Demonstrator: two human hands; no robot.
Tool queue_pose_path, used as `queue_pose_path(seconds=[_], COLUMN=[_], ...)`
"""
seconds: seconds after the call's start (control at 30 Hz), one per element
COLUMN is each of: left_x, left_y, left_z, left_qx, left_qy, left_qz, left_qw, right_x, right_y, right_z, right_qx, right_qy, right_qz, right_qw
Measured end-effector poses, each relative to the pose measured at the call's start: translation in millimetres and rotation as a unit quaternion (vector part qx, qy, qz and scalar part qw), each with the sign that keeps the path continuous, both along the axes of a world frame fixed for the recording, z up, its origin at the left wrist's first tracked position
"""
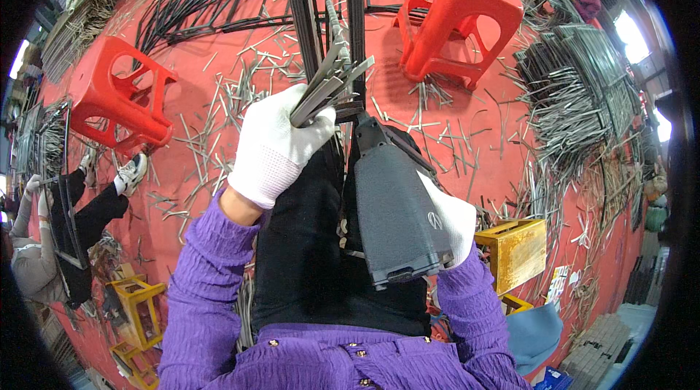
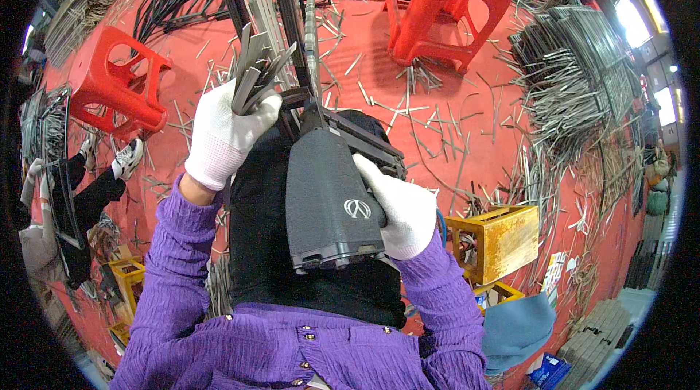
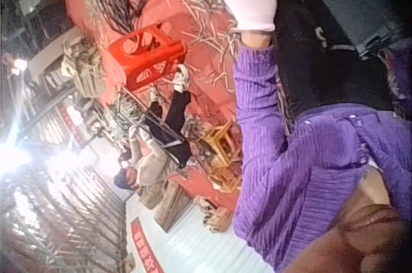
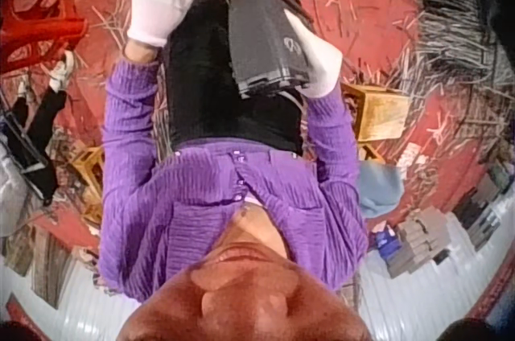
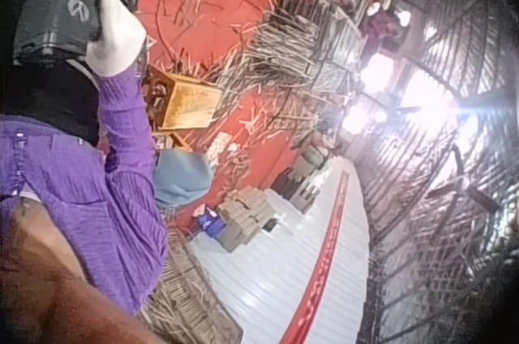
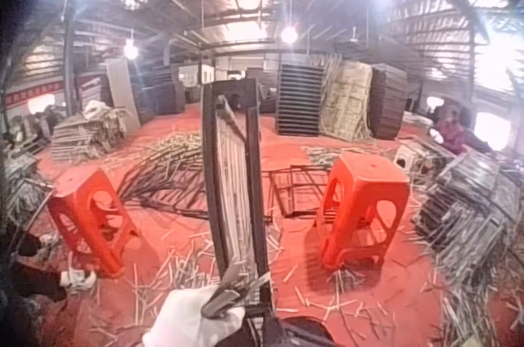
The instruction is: The person sits on the floor and assembles a metal frame by inserting thin metal rods into a frame structure and securing them with a pneumatic nail gun. The person repeatedly aligns rods, fires the nail gun, and adjusts the frame.
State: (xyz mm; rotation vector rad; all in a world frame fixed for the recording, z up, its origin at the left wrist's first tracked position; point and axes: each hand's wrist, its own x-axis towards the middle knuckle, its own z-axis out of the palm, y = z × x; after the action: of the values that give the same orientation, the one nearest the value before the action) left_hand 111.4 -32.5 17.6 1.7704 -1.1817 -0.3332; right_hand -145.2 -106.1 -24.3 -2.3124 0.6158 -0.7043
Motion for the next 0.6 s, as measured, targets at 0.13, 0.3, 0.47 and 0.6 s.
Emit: queue_pose_path(seconds=[0.13,0.3,0.47,0.6], left_x=[1.1,3.4,6.2,13.0], left_y=[-0.9,-1.6,-2.1,6.5], left_z=[-2.3,-4.2,-3.0,-2.9], left_qx=[-0.007,-0.009,0.010,0.003], left_qy=[0.005,-0.032,-0.021,0.072], left_qz=[-0.005,-0.005,-0.011,-0.102], left_qw=[1.000,0.999,1.000,0.992], right_x=[10.2,14.3,15.1,17.3], right_y=[1.1,3.1,9.1,11.0], right_z=[5.8,6.4,8.3,6.6], right_qx=[0.048,0.005,0.021,0.057], right_qy=[-0.017,-0.017,-0.011,-0.018], right_qz=[0.005,-0.006,-0.024,-0.041], right_qw=[0.999,1.000,0.999,0.997])
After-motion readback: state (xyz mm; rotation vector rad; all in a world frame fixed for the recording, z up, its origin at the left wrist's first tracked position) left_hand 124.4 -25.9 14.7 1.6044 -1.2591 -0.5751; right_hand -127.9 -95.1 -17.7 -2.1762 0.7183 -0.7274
